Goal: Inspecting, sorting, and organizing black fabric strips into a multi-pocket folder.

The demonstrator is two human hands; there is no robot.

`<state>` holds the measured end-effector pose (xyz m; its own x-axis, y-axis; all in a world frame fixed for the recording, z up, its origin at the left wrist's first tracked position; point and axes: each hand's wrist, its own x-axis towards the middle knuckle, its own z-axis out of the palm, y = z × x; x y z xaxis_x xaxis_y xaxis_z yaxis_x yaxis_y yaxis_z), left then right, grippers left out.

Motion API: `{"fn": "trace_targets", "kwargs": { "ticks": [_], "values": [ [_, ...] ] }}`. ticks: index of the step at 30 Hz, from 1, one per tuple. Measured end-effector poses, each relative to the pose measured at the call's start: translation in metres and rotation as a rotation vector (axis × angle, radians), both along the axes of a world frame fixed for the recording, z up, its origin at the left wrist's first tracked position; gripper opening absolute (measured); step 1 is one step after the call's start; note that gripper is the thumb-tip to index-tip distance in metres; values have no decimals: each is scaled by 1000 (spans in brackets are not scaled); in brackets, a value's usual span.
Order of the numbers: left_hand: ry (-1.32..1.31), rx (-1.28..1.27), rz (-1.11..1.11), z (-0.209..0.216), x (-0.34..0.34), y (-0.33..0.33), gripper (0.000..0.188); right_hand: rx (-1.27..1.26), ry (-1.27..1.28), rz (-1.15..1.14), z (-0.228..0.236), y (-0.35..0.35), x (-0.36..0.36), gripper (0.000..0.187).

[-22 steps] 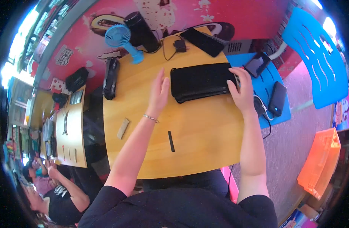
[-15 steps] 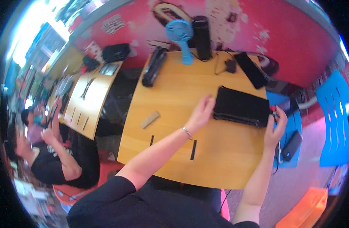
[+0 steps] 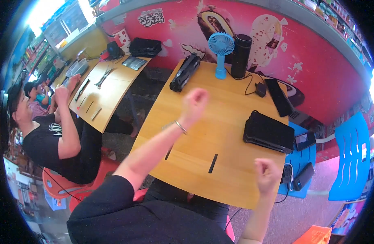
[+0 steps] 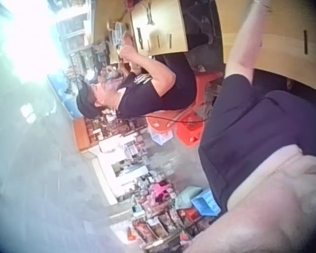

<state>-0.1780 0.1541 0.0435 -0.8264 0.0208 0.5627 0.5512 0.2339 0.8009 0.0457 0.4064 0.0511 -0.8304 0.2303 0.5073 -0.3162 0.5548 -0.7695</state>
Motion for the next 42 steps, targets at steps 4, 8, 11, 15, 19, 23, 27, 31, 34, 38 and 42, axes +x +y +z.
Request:
{"fn": "trace_targets", "kwargs": {
  "ticks": [4,8,11,15,19,23,27,31,34,38,42],
  "values": [
    [195,-110,345,12,-73,-88,9,-161,-333,168,-31,-43,27,2],
    [-15,-323,424,-6,-126,-147,19,-207,-434,136,-56,-75,32,5],
    [-177,-455,372,-17,-149,-149,27,102,-345,180,-48,-83,29,8],
    [-318,-590,340,-22,-171,-138,34,61,-429,154,-47,-81,29,9],
    [-359,-646,382,-22,-179,-120,33,-2,-465,135,-45,-85,28,8],
    [-327,-703,352,-6,-171,-101,32,-35,-460,135,-49,-83,28,8],
    [-367,-803,371,7,-161,-95,32,-9,-468,143,-51,-81,28,7],
    [-421,-795,351,5,-158,-119,33,-6,-431,151,-47,-83,26,6],
    [-404,-733,326,-5,-147,-138,34,-33,-460,157,-49,-83,27,6],
    [-599,-414,150,-14,-114,-162,29,-68,-428,135,-56,-85,24,7],
    [-767,44,-57,-10,-61,-173,25,-32,-441,126,-60,-82,28,8]
  ]
}}
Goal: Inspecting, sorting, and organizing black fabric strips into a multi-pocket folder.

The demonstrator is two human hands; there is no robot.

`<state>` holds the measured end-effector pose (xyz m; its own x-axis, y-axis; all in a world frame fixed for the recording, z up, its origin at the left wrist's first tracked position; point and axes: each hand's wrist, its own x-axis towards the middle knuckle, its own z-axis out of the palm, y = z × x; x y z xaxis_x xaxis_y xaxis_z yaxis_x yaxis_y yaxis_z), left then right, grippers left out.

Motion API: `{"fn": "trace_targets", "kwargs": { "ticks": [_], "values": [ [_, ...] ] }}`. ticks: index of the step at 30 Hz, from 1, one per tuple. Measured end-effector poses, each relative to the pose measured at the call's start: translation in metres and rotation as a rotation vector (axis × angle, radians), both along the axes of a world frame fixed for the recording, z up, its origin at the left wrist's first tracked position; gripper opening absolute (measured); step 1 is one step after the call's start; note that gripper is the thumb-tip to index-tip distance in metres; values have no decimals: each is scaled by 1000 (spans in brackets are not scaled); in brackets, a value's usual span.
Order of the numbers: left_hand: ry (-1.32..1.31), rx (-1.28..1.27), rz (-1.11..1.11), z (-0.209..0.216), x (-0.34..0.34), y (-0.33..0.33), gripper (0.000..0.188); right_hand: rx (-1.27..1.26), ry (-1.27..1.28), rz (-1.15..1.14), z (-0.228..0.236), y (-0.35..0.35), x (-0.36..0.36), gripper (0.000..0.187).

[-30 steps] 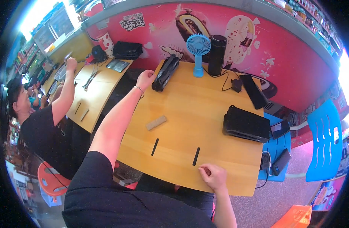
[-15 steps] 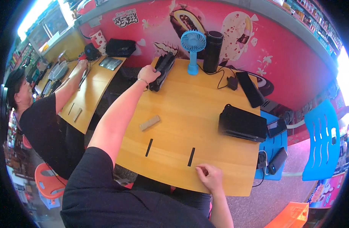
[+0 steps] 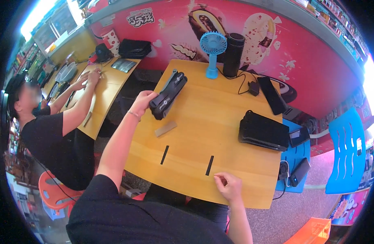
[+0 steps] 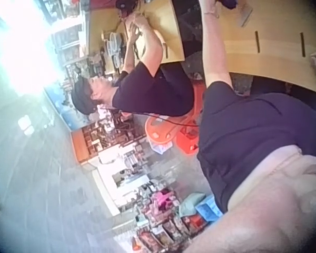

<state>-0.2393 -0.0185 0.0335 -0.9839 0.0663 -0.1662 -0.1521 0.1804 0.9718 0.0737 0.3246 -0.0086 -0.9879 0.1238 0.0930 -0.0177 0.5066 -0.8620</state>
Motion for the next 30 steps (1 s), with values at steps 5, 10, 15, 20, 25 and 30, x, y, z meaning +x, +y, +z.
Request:
{"fn": "trace_targets", "kwargs": {
  "ticks": [5,10,15,20,25,30],
  "values": [
    [28,301,-85,-4,84,-16,26,-31,-61,-2,4,-1,0,10],
    [-156,567,-159,-15,180,2,7,-47,-62,9,21,-14,0,23],
    [-243,708,-416,-7,251,35,9,-581,51,197,39,-59,-7,61],
    [-193,554,-574,7,278,58,23,-1019,26,28,52,-85,-17,66],
    [95,559,-600,29,287,71,75,-864,133,80,86,-94,-15,69],
    [85,585,-591,31,294,86,113,-527,246,69,91,-103,-7,85]
  ]
}}
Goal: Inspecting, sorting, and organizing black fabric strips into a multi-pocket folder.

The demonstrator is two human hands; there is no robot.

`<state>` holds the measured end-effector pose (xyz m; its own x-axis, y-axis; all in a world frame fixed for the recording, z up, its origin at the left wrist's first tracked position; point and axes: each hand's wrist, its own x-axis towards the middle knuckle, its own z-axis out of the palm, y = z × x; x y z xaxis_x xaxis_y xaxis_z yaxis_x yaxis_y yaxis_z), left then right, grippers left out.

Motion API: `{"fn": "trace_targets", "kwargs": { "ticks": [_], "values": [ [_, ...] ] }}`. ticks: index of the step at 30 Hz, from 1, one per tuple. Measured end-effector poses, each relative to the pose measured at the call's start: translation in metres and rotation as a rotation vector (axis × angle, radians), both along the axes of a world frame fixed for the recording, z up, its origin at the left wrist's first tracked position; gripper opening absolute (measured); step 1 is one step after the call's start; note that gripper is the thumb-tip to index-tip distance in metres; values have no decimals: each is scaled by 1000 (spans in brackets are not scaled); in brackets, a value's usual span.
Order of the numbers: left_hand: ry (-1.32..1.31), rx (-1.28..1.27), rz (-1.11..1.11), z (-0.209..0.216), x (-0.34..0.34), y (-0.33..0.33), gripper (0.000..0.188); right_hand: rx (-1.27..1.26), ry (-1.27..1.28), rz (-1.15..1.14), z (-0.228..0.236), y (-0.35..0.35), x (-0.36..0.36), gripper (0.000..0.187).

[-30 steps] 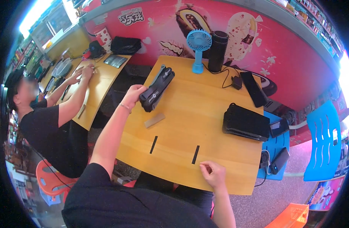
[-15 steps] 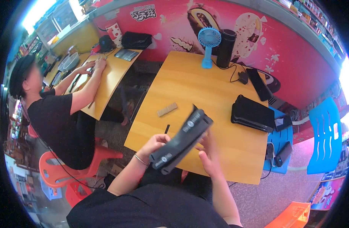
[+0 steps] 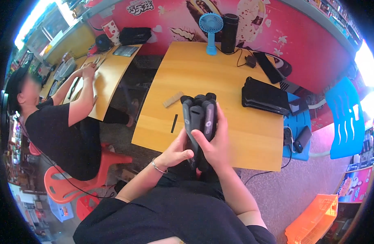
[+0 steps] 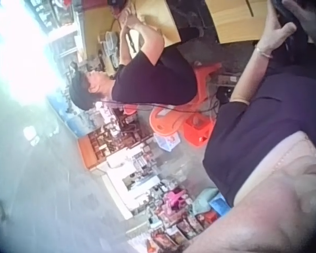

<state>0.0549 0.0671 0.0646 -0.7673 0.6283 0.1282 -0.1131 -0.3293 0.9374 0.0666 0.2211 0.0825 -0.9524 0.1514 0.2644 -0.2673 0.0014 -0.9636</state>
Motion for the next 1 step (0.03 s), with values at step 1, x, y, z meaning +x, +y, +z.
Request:
{"fn": "trace_targets", "kwargs": {
  "ticks": [1],
  "values": [
    [-1,4,-3,-1,1,1,113,-16,44,-7,-6,0,-1,87]
  ]
}}
